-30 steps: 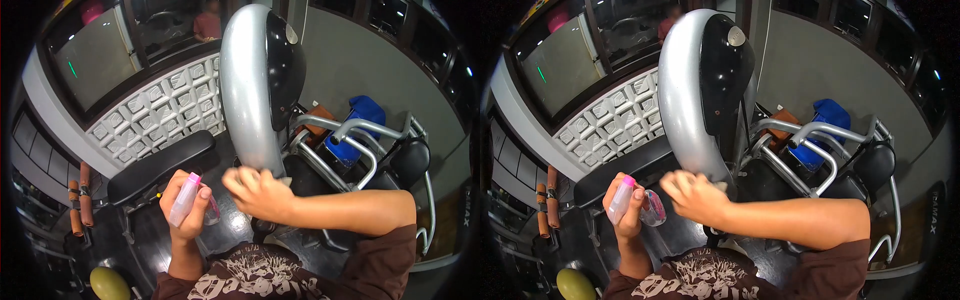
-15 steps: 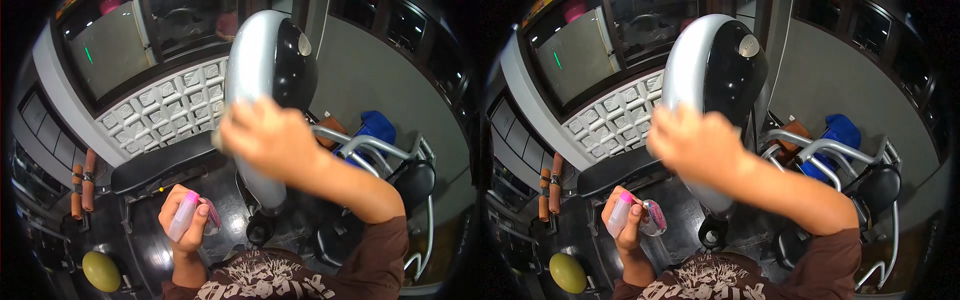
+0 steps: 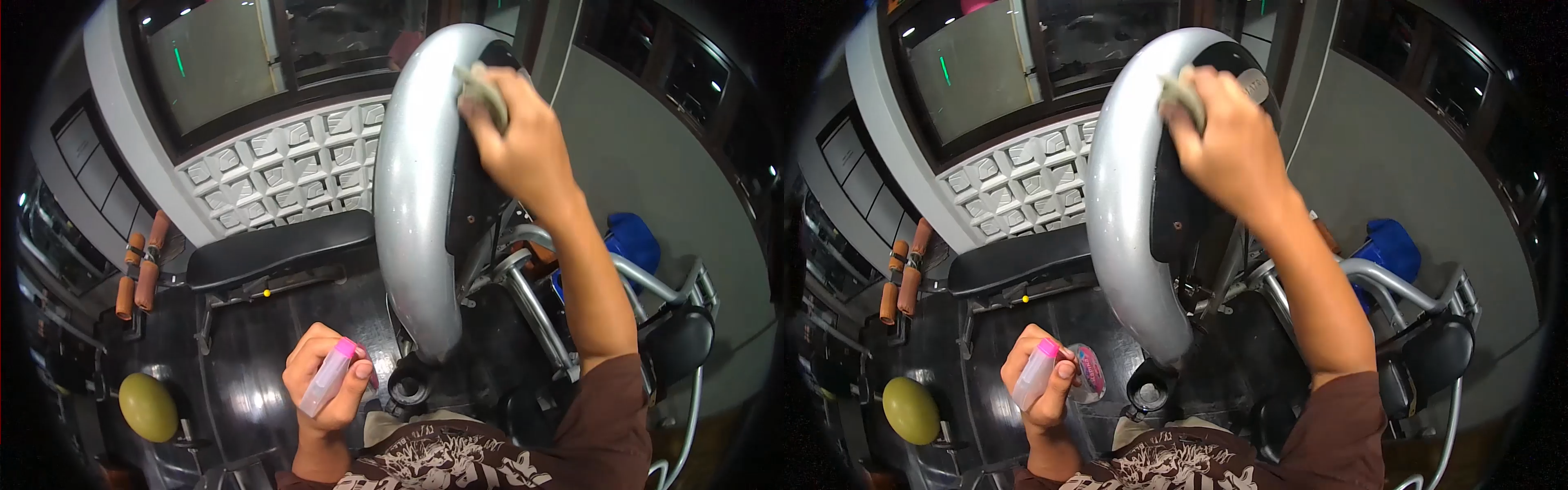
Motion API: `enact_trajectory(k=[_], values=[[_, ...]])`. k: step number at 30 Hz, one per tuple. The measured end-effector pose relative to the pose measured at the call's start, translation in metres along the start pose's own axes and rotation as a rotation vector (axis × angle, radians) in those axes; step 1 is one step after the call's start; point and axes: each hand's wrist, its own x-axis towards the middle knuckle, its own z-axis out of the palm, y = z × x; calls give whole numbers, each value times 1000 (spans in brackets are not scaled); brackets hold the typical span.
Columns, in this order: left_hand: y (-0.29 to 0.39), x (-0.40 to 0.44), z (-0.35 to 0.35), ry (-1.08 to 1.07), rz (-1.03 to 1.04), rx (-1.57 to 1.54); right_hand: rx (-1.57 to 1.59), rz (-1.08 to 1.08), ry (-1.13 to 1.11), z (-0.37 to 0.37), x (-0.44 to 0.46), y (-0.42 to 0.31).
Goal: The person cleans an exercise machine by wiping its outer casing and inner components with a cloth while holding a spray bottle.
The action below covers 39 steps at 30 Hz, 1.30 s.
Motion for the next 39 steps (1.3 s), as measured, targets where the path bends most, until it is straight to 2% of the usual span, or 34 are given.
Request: enact_trajectory(k=[2,3,6,8,10,12,14,16,17,18,19,22,24,26,28,30,33,36,39], values=[[-3,0,0,5,-7,21,-13,-97,-142,-11,-38,-30],[-2,1,2,15,-10,18,-68,-220,-131,-11,-56,-37],[1,9,10,-17,39,27,-154,-366,-270,-20,-77,-39],[3,18,16,-58,95,39,-104,-301,-224,-21,-54,-27],[7,26,20,-93,152,51,-115,-172,-19,-13,-24,-3],[12,32,24,-89,181,46,-113,104,-58,-12,14,35],[16,34,24,-84,167,47,8,230,-38,-6,21,37],[14,39,24,-93,196,37,-48,35,42,-3,2,15],[13,40,22,-96,206,34,35,45,-1,-5,-14,-3],[12,43,22,-96,213,28,78,-111,14,0,-35,-11],[10,45,21,-96,220,21,48,-220,-69,-4,-55,-25],[7,53,17,-122,253,43,-58,-326,-128,-5,-86,-46],[7,56,15,-148,242,49,-90,-339,-146,-8,-63,-36],[6,58,19,-153,204,32,-63,-320,-43,-3,-24,-22],[5,61,22,-158,207,22,-169,-101,-75,0,26,-4],[5,63,23,-163,192,2,-134,-32,-19,15,65,15],[3,66,18,-164,165,-24,-212,-84,-36,18,63,1],[-1,72,11,-135,134,-46,-202,-191,-95,12,15,-46],[0,75,1,-74,44,-107,-364,-350,-129,12,-52,-88]])
